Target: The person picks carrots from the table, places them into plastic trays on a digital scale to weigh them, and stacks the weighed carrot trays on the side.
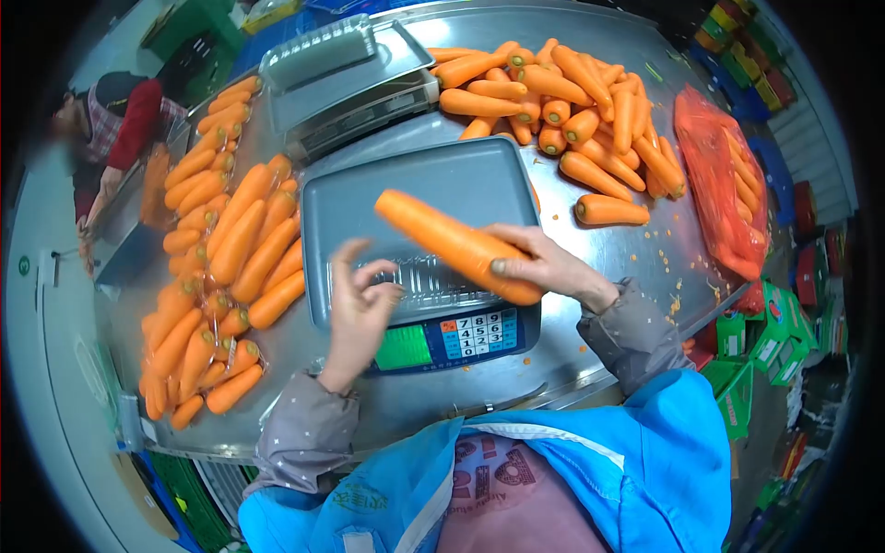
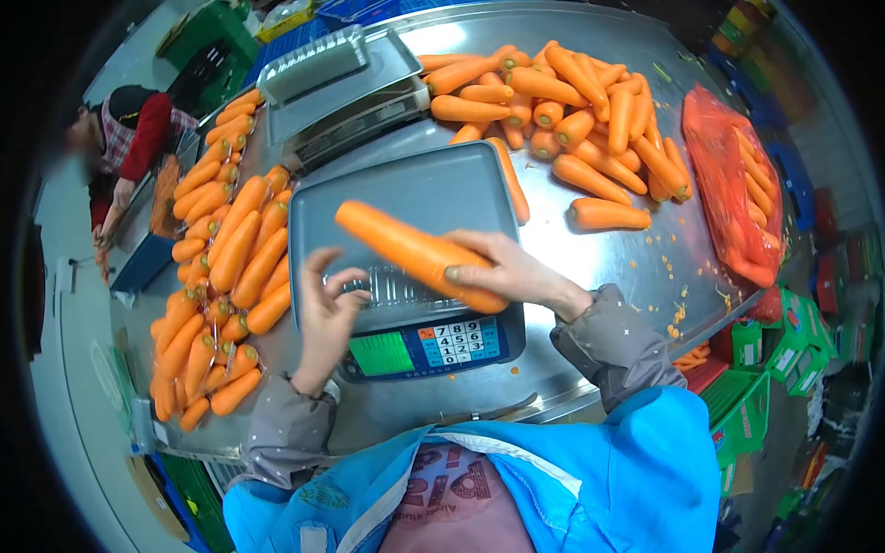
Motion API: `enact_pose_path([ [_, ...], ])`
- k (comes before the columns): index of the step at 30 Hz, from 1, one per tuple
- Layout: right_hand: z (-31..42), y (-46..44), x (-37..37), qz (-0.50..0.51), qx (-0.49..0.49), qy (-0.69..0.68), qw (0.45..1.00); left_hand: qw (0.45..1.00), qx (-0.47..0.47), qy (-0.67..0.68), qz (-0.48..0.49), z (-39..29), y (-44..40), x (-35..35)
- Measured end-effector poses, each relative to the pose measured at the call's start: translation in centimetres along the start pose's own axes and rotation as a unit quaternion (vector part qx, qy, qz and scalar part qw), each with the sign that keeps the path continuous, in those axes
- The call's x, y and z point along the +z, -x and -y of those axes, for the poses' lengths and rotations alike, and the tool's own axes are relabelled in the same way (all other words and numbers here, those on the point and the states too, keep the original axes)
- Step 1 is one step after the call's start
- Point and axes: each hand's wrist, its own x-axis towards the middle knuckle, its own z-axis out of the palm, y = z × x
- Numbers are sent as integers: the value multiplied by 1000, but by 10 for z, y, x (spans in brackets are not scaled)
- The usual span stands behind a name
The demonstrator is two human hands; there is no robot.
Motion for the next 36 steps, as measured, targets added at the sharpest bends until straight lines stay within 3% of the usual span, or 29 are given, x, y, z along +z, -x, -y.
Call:
enact_pose_path([
  [4,0,-5,5,101,3,67,993,998,33,58,18,-28,-15,-3],
  [6,8,-7,6,119,18,95,988,979,-73,-131,141,-22,-16,-23],
  [7,7,-7,9,95,8,122,988,977,-70,-129,153,-21,-14,-22],
  [9,17,-8,9,81,-7,167,983,918,-1,-383,105,-24,-10,-22],
  [12,15,-13,17,65,-49,206,975,905,-63,-410,97,-36,-3,-20],
  [13,17,-14,18,50,-80,259,961,904,-32,-416,91,-29,0,-30],
  [16,12,-23,21,2,-101,336,936,927,-104,-360,27,-32,11,-56],
  [17,7,-26,21,-25,-92,364,926,951,-174,-254,22,-35,17,-66],
  [18,-1,-28,23,-30,-88,364,927,951,-174,-255,28,-39,25,-67],
  [20,-16,-32,29,-84,-151,370,913,952,-250,-175,30,-44,41,-66],
  [21,-15,-32,25,-85,-150,369,913,940,-283,-173,83,-44,52,-67],
  [24,-27,-23,-8,-250,-203,317,892,860,-438,-143,218,-41,94,-73],
  [26,-42,-3,-43,-307,-67,323,893,772,-560,-114,279,-27,131,-95],
  [27,-66,7,-67,-303,-32,404,863,757,-579,-100,287,-15,158,-109],
  [28,-90,22,-85,-294,16,481,826,777,-567,-73,263,4,195,-130],
  [29,-119,33,-99,-277,105,512,807,836,-508,-33,204,31,241,-156],
  [30,-107,42,-100,-241,241,529,777,893,-428,12,139,63,291,-182],
  [33,-143,66,-116,-237,203,582,751,836,-516,-114,148,45,283,-147],
  [36,-136,75,-131,-215,154,597,757,807,-514,-212,199,24,253,-112],
])
